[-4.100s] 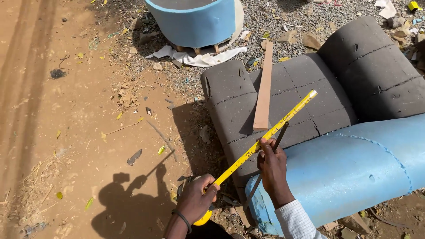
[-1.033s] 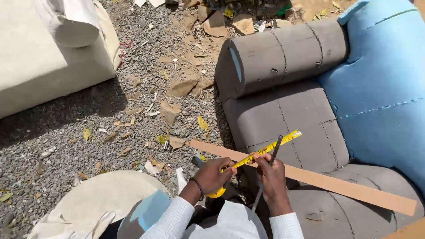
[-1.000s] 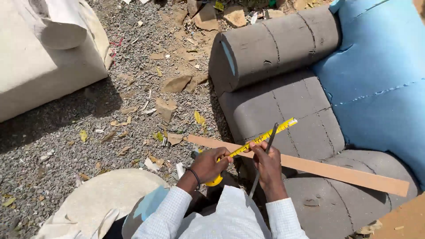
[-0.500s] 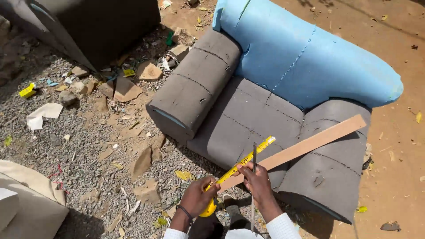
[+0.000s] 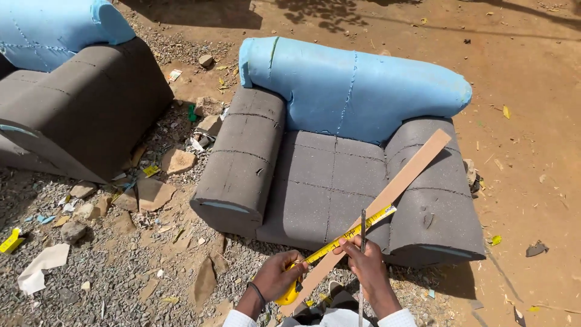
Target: The person measures a blue foam cushion on a chair using a tape measure and marks it with a metal tool. They then cut along the marked line on the foam cushion using the metal tool.
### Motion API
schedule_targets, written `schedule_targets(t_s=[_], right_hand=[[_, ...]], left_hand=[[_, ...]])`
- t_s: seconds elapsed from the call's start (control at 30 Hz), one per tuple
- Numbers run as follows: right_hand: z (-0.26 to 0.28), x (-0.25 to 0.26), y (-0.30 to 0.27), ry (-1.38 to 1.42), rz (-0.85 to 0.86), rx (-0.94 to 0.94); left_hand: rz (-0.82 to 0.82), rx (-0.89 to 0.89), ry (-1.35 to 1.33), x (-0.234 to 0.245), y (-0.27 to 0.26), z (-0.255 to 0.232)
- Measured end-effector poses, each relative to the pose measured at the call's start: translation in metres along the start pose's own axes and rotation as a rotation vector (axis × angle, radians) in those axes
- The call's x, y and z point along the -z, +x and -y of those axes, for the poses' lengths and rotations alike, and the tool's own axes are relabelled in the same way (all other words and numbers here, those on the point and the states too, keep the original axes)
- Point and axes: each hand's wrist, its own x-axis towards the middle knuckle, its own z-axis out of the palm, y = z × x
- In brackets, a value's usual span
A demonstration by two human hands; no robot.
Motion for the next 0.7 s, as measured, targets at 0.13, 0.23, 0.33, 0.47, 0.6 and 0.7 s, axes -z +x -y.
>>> schedule_targets(t_s=[0.13,0.23,0.33,0.47,0.6,0.7], right_hand=[[-0.001,0.0,-0.004,0.016,-0.044,-0.043],[-0.013,-0.003,0.004,0.101,-0.004,0.061],[-0.015,-0.01,0.004,0.075,0.068,0.146],[-0.018,-0.017,-0.003,0.074,0.095,0.18],[-0.02,-0.014,-0.01,0.061,0.073,0.175],[-0.033,-0.009,-0.008,0.086,0.058,0.18]], left_hand=[[-0.01,0.024,-0.004,-0.004,-0.018,-0.019],[-0.035,0.017,0.027,-0.006,-0.027,-0.019],[-0.045,0.023,-0.062,-0.003,-0.032,-0.014],[-0.1,0.02,0.017,-0.002,-0.038,-0.004],[-0.074,0.009,-0.047,-0.007,-0.041,-0.001],[-0.057,0.025,-0.027,-0.007,-0.049,-0.011]])
